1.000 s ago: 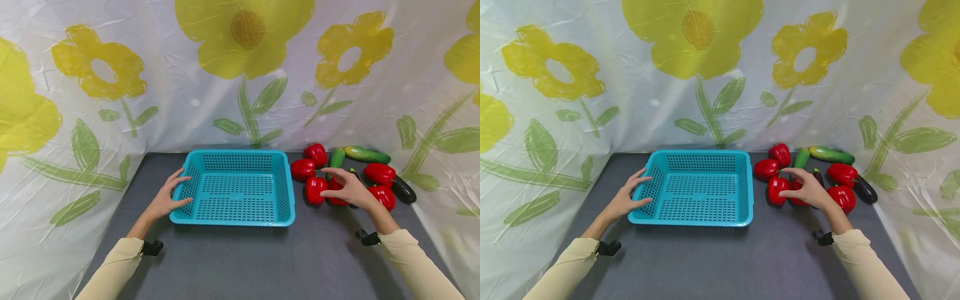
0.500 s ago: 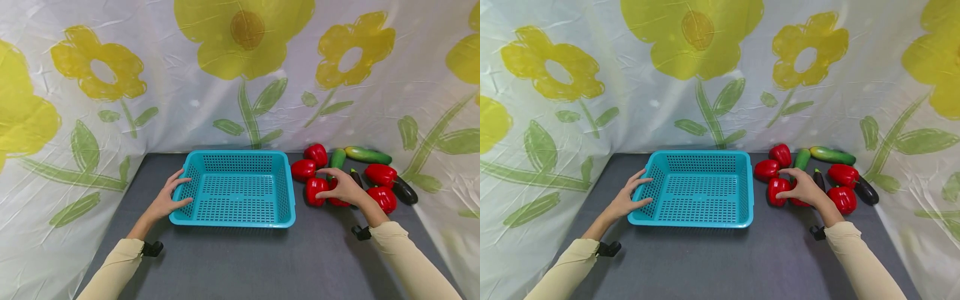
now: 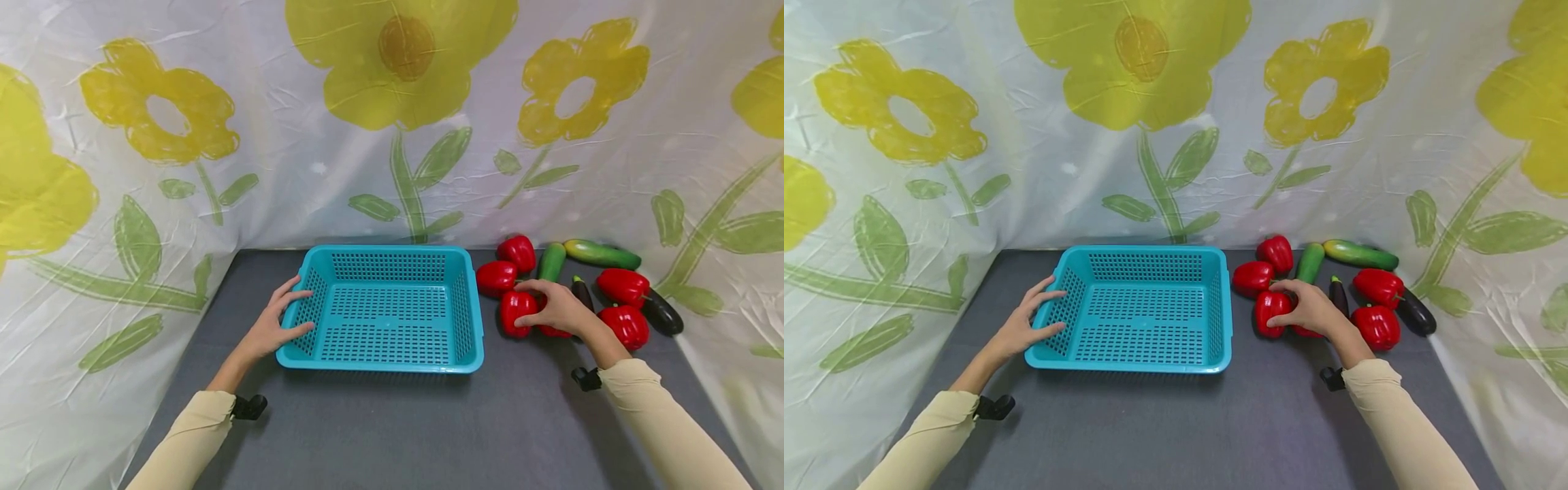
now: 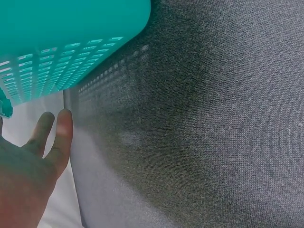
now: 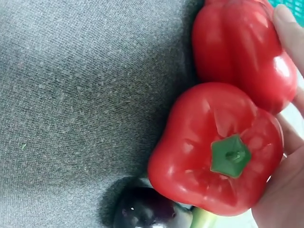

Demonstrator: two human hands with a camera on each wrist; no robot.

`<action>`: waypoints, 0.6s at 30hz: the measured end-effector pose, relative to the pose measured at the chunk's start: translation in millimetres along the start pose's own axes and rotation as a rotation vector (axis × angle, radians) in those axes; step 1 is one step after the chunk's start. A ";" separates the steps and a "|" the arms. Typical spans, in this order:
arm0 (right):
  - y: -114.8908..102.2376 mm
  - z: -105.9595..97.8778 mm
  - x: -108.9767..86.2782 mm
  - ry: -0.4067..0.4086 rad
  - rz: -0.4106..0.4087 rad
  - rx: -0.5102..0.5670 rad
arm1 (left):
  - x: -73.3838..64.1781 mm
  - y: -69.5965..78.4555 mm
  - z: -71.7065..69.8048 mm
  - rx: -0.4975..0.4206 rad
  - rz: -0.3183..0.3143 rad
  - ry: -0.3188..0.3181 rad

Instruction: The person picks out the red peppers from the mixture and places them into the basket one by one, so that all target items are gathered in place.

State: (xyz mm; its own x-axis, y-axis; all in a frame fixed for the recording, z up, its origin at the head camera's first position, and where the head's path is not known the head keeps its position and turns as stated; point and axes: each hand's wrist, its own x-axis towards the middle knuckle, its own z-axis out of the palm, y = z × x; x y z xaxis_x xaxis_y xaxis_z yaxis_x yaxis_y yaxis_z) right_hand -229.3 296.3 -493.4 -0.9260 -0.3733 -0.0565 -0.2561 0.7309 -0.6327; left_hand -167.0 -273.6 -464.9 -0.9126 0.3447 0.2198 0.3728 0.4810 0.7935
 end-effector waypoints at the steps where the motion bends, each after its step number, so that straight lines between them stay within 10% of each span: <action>1: -0.6 0.0 0.0 -0.001 0.005 -0.001 | 0.1 0.1 0.0 0.001 0.003 0.002; 18: -8.2 -2.0 1.7 -0.019 -0.031 -0.025 | 0.4 -8.8 1.6 -0.005 0.020 0.014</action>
State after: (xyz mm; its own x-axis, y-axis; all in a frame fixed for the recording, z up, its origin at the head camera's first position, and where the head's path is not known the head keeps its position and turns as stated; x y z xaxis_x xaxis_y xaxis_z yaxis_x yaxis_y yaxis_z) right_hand -229.3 290.8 -486.7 -0.9119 -0.4071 -0.0519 -0.2920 0.7326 -0.6148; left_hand -170.4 -276.4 -472.8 -0.9072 0.3430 0.2436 0.3903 0.4701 0.7916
